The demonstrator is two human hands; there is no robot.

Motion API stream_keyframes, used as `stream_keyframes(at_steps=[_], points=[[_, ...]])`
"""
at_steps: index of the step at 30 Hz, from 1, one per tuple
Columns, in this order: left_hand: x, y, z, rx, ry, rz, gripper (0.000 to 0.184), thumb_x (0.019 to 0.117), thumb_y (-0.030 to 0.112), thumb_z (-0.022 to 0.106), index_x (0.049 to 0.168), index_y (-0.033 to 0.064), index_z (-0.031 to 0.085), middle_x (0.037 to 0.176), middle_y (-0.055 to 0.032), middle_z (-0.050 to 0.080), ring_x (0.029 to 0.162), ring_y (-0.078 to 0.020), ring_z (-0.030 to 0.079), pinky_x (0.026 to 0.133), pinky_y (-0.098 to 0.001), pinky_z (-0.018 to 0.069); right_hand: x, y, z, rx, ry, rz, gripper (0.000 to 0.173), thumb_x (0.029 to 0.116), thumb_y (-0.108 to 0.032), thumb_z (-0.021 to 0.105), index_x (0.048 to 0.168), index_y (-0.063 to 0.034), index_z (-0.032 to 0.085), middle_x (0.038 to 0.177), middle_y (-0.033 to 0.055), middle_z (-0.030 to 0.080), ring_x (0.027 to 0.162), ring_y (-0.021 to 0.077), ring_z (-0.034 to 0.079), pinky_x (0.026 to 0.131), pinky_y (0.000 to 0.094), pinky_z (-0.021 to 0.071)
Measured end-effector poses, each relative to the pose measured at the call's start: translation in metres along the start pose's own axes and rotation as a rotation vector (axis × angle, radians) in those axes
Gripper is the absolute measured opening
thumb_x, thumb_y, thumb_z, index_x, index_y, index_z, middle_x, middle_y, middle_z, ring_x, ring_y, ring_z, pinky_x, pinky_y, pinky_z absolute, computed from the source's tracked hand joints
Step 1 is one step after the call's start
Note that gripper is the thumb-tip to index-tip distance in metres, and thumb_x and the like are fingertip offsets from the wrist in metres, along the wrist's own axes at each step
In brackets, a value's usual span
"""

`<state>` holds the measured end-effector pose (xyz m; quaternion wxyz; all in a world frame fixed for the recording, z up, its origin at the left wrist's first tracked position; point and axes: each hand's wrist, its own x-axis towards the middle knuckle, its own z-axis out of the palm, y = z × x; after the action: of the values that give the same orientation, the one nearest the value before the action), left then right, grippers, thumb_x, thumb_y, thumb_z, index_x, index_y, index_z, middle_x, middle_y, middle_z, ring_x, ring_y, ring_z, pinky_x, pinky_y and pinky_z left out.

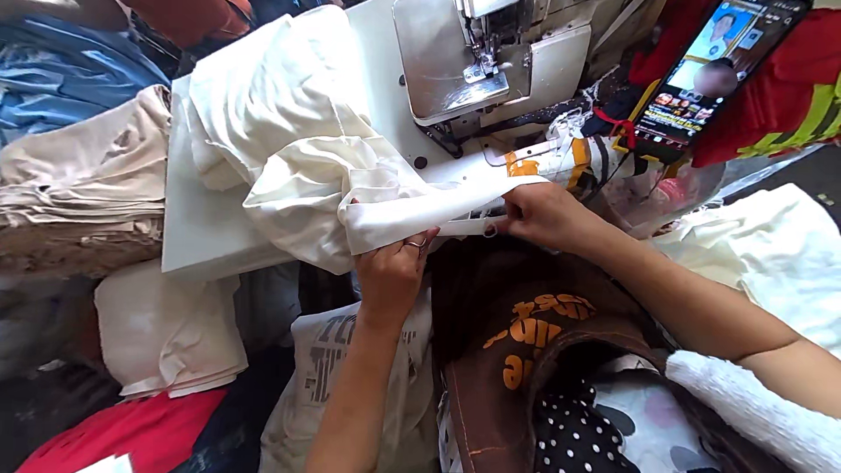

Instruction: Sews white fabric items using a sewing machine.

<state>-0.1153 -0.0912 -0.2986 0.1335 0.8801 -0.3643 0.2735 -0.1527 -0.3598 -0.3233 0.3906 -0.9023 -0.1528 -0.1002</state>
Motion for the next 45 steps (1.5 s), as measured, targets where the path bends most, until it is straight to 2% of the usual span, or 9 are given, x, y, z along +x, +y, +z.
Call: stream_keyframes(at_steps=[5,9,15,21,26,32,36,39,45], points=[[-0.002,0.0,0.001,0.04,-0.012,0.01,0.034,0.1003,0.036,0.066,0.087,0.0055,0.076,0.089,-0.0142,0.074,0.092,-0.0312,0.071,0.092,-0.0544,0.0498,-0.006,0.003,0.005,-0.005,-0.06,-0.051,0.023,0.0905,-0.029,0.073,0.097,-0.0068,0.074,0.066,0.0019,0.057,0.059,0.0153,0.053,0.059,0.0359,0.0482],[-0.003,-0.002,0.001,0.043,-0.033,0.017,0.036,0.1015,0.039,0.064,0.106,0.005,0.076,0.117,-0.0166,0.074,0.131,-0.0386,0.058,0.117,-0.0657,0.029,-0.006,0.004,0.006,0.006,-0.085,-0.103,0.018,0.0933,-0.024,0.07,0.103,-0.0107,0.076,0.082,0.0038,0.069,0.072,0.0165,0.064,0.07,0.0394,0.0551],[-0.002,-0.004,-0.004,0.015,-0.014,-0.078,0.047,0.1021,0.045,0.06,0.125,0.0044,0.069,0.135,-0.0199,0.065,0.144,-0.0379,0.045,0.123,-0.0639,0.0182,-0.004,-0.006,-0.001,-0.019,-0.076,-0.113,0.021,0.0961,-0.022,0.068,0.113,-0.0135,0.076,0.095,0.005,0.074,0.088,0.0198,0.069,0.083,0.044,0.0562],[-0.001,-0.004,-0.007,-0.089,-0.048,-0.208,0.044,0.1027,0.038,0.062,0.107,-0.0049,0.069,0.125,-0.0271,0.066,0.133,-0.0405,0.054,0.116,-0.0618,0.0333,-0.006,-0.017,-0.009,-0.261,0.076,-0.22,0.016,0.0976,-0.021,0.064,0.092,-0.0094,0.073,0.073,0.0046,0.067,0.069,0.0223,0.067,0.067,0.0432,0.0537],[0.008,-0.017,-0.022,-0.973,-0.181,-0.449,0.009,0.0919,0.013,0.075,0.099,0.0105,0.069,0.096,0.0026,0.066,0.086,-0.0056,0.066,0.077,-0.0231,0.0594,0.004,-0.012,-0.022,0.337,-0.031,-0.141,0.008,0.089,-0.013,0.072,0.086,-0.0054,0.072,0.083,0.0019,0.063,0.077,0.0065,0.059,0.067,0.0196,0.0508],[0.016,-0.015,-0.026,-1.978,-0.399,-0.784,0.005,0.0929,0.02,0.069,0.089,0.0174,0.071,0.095,-0.0029,0.07,0.087,-0.0146,0.071,0.079,-0.0336,0.0615,0.017,-0.006,0.001,1.297,-0.331,0.152,0.013,0.0893,-0.027,0.077,0.089,-0.0162,0.07,0.099,-0.001,0.07,0.091,0.0093,0.068,0.076,0.0271,0.0595],[0.034,-0.041,-0.036,-1.541,-0.372,-0.844,0.008,0.0973,0.019,0.066,0.091,0.022,0.064,0.062,0.0076,0.055,0.046,0.0028,0.046,0.043,-0.0127,0.0393,0.05,-0.004,0.015,1.287,-0.302,0.333,0.004,0.0905,-0.013,0.069,0.088,-0.0125,0.066,0.071,-0.002,0.065,0.055,0.0032,0.059,0.051,0.0195,0.0509],[0.045,-0.07,-0.037,-0.696,-0.31,-0.577,0.018,0.0858,0.018,0.082,0.096,0.0114,0.069,0.086,0.0032,0.067,0.074,-0.0037,0.062,0.067,-0.0248,0.0544,0.084,0.007,0.028,0.94,-0.194,0.28,0.006,0.0903,-0.011,0.073,0.092,-0.0054,0.069,0.073,-0.0017,0.064,0.052,0.0007,0.051,0.044,0.0176,0.0406],[0.047,-0.094,-0.017,-0.298,-0.467,-0.467,0.018,0.0868,0.017,0.083,0.097,0.0051,0.074,0.123,-0.0162,0.067,0.098,-0.0321,0.068,0.079,-0.0553,0.0561,0.12,0.029,0.072,0.602,-0.122,0.071,0.013,0.0867,-0.012,0.077,0.095,-0.0022,0.075,0.107,0.0104,0.072,0.094,0.0159,0.068,0.078,0.0364,0.0575]])
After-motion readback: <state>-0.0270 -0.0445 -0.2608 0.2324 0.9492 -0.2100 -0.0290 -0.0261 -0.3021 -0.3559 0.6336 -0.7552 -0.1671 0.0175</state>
